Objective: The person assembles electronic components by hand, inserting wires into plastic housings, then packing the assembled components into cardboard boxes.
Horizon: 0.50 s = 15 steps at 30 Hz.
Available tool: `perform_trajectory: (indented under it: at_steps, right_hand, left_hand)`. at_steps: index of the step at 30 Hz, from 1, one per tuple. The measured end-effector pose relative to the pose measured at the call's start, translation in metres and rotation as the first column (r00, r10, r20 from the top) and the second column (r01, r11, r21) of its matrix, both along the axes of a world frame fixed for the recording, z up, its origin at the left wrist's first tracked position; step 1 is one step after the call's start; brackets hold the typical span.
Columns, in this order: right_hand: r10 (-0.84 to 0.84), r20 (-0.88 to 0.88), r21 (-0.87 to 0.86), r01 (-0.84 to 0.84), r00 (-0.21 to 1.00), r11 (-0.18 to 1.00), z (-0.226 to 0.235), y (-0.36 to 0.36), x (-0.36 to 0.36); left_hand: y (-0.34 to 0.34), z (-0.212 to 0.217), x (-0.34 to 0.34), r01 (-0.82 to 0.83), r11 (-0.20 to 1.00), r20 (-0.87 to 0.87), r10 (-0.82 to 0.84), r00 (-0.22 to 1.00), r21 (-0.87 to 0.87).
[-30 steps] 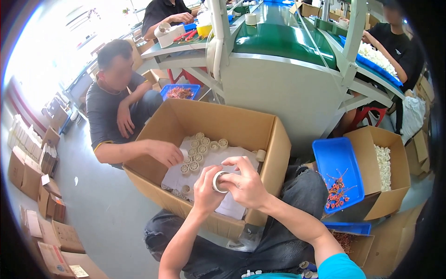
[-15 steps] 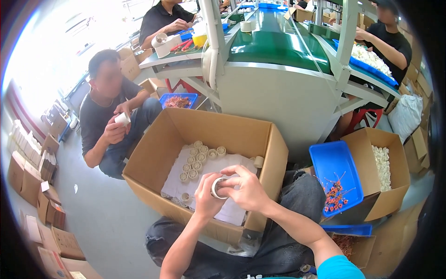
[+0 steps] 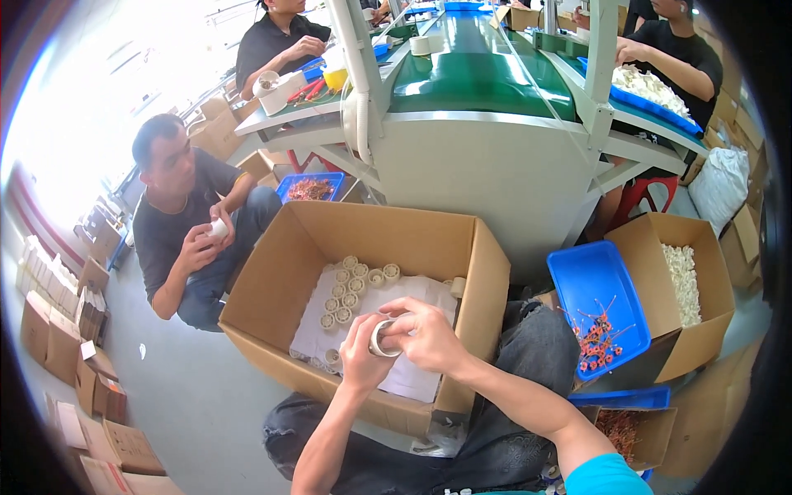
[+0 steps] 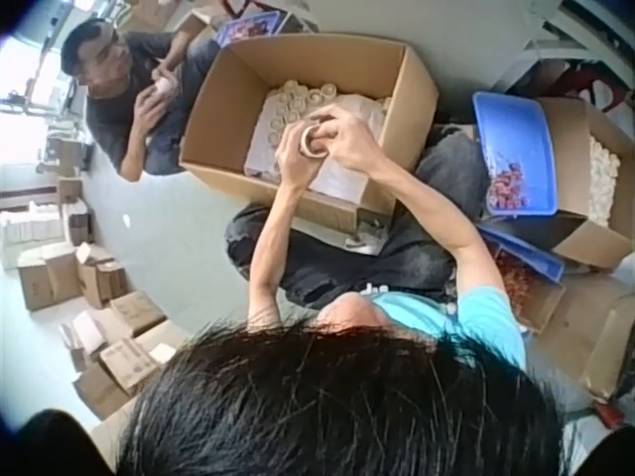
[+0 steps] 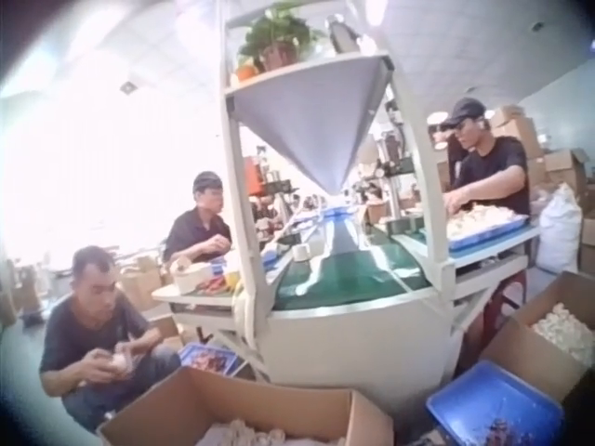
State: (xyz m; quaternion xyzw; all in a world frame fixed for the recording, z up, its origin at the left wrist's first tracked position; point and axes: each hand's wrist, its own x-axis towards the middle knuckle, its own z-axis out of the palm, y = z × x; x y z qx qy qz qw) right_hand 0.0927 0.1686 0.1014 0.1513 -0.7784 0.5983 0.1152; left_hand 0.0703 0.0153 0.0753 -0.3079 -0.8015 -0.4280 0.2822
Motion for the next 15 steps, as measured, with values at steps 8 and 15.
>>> perform_trajectory:
  at_steps: [8, 15]
  right_hand:
    - [0.065, 0.083, -0.097, -0.057, 0.994, 0.994, -0.0059, 0.0008, -0.0011]
    - [-0.018, -0.037, 0.021, 0.019, 0.999, 1.0, 0.0019, 0.0071, -0.0011]
  left_hand:
    - [0.0033, 0.0022, 0.0027, 0.002, 1.0, -0.029, -0.003, 1.0, -0.025]
    - [0.0085, 0.0047, -0.0064, 0.01, 0.999, 0.021, -0.009, 1.0, -0.043]
